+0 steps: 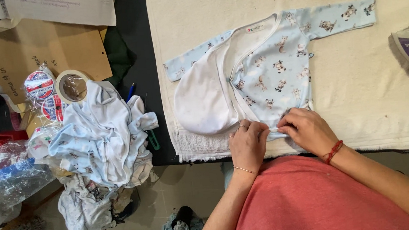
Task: Ironing and folding a baby onesie on a padded workstation
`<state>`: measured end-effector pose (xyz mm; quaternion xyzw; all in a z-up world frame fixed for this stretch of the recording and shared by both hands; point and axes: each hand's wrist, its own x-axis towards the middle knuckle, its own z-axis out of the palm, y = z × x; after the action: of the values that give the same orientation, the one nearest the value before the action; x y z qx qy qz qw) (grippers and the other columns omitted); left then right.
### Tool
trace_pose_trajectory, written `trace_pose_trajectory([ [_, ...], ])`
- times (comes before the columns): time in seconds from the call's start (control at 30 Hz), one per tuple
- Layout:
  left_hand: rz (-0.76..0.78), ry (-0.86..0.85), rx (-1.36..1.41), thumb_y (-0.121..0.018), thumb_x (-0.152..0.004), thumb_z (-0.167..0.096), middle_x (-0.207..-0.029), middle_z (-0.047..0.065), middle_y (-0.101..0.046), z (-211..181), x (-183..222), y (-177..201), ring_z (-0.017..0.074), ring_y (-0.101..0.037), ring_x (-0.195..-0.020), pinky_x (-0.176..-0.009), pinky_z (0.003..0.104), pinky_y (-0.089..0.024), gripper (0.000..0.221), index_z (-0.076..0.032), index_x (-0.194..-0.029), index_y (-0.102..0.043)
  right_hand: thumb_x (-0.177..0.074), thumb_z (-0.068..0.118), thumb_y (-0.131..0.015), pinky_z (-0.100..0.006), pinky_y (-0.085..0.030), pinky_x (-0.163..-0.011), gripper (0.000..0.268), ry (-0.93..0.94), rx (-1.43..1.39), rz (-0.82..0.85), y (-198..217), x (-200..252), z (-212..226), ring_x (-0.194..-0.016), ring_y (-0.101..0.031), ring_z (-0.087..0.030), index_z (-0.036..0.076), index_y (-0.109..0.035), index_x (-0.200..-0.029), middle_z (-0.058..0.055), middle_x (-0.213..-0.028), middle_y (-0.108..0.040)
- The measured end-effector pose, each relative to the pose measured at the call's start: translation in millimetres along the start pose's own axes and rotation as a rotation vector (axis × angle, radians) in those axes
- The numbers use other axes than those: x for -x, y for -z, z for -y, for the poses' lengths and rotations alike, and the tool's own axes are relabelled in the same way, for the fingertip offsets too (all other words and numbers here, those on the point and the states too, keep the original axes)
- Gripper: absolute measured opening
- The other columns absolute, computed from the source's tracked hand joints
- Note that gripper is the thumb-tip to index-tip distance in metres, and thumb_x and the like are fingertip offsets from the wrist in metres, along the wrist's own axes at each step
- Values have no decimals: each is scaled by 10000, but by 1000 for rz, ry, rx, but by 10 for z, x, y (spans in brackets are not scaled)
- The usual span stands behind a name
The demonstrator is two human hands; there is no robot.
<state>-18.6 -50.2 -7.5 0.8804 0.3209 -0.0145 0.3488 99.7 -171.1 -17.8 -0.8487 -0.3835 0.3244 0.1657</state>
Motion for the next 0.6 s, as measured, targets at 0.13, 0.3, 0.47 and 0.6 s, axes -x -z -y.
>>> trace_pose_trajectory([
  [0.13,-9,-13,-13,-637,-738,-279,-750,-47,-496,8,15,-4,215,-612,-665,-693,346,-429,96,-261,-786,-555,-692,274,-640,-341,-437,-714,83,-41,17,19,-85,-13,-69,-801,-567,-201,223,-598,-742,35,-731,-549],
  [0.3,-2,-7,-35,-632,-741,-291,-757,-42,-497,32,6,-38,223,-613,-663,-691,346,-436,103,-264,-793,-547,-690,276,-637,-347,-432,-717,87,-73,50,26,-22,-40,22,-807,-567,-208,213,-589,-727,25,-727,-538],
  [0.47,22,-5,-8,-637,-735,-299,-759,-39,-505,70,-4,-44,234,-615,-671,-696,349,-437,108,-268,-789,-548,-682,302,-619,-360,-425,-702,96,-88,132,19,-9,-56,80,-793,-557,-214,223,-565,-680,32,-707,-503],
  [0.6,22,-20,-49,-622,-748,-317,-764,-25,-503,69,0,-41,248,-617,-669,-707,357,-443,105,-261,-796,-547,-672,298,-618,-343,-407,-714,111,9,296,-35,-80,-44,41,-824,-527,-194,221,-539,-683,48,-750,-454],
])
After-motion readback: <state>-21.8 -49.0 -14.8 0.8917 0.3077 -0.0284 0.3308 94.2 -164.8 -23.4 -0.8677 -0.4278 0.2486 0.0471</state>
